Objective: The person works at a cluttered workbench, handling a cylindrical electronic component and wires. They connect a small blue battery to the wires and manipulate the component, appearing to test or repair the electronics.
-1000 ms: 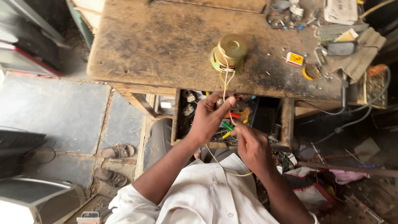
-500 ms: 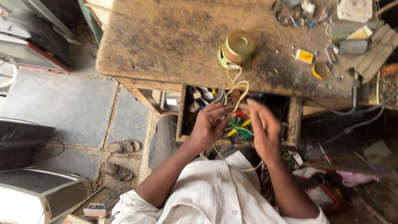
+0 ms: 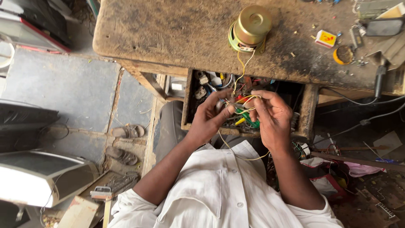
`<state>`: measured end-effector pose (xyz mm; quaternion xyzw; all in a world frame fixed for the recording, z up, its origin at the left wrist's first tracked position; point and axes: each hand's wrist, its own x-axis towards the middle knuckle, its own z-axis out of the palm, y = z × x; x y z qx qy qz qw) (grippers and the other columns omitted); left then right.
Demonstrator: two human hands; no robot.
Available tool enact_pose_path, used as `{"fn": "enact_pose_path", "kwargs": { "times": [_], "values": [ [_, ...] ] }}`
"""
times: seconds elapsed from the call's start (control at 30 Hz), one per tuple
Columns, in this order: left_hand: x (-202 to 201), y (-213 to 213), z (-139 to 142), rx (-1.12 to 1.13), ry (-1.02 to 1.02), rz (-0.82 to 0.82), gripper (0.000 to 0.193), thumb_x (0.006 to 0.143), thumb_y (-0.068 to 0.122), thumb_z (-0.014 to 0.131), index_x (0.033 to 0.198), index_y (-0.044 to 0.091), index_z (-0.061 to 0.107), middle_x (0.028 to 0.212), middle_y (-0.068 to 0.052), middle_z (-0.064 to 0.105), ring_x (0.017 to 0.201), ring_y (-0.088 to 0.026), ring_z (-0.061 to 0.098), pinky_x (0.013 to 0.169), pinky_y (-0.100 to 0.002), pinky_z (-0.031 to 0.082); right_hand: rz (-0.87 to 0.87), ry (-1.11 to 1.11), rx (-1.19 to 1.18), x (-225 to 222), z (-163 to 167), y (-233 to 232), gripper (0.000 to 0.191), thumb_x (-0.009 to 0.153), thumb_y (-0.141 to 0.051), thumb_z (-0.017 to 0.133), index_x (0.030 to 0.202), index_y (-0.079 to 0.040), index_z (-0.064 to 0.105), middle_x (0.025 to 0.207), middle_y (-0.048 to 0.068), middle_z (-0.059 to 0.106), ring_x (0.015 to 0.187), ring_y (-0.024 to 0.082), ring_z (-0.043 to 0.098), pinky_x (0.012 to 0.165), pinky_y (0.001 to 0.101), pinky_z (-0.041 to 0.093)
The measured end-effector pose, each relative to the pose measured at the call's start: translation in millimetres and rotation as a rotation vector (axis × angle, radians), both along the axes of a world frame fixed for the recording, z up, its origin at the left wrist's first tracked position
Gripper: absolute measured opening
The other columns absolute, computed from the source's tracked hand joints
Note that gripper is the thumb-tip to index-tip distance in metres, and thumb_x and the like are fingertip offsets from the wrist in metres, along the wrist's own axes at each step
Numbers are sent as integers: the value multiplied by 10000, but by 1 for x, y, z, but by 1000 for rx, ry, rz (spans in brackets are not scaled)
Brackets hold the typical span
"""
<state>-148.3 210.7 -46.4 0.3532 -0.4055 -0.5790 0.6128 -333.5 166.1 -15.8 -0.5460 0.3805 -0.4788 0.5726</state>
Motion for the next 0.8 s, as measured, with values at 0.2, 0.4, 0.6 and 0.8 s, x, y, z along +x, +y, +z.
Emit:
{"fn": "enact_pose_path", "kwargs": {
  "times": [0.2, 0.4, 0.6, 0.8],
  "values": [
    [5, 4, -13, 3, 86, -59, 381, 1102, 149, 571, 1465, 32, 559, 1271, 8, 541, 1199, -115, 614, 1076, -300, 553, -98, 138, -33, -2, -17, 13, 102, 1076, -71, 625, 1128, 17, 613, 985, 129, 738, 732, 102, 640, 650, 236, 519],
    [6, 5, -19, 82, 51, -59, 479, 1065, 124, 602, 1528, 52, 506, 1341, -97, 694, 1198, -122, 641, 1043, -294, 535, -127, 134, -62, -3, -30, 20, 103, 1070, -55, 636, 1147, 3, 599, 984, 130, 746, 691, 82, 585, 611, 217, 462],
    [11, 4, -13, 105, 310, -73, 382, 1058, 179, 610, 1403, 26, 548, 1353, -122, 701, 1146, -187, 742, 980, -318, 602, -119, 89, -63, -4, -30, 25, 107, 1087, -62, 622, 1155, -13, 555, 1005, 148, 742, 734, 91, 619, 648, 222, 488],
    [32, 9, -17, -53, -277, 223, 293, 1046, 70, 697, 1331, 7, 672, 1139, -71, 615, 1009, -157, 652, 877, -294, 540, -227, 30, -163, -23, -31, 27, 80, 1142, -23, 578, 1198, -22, 520, 1030, 181, 730, 716, 105, 614, 642, 227, 487]
  ]
}}
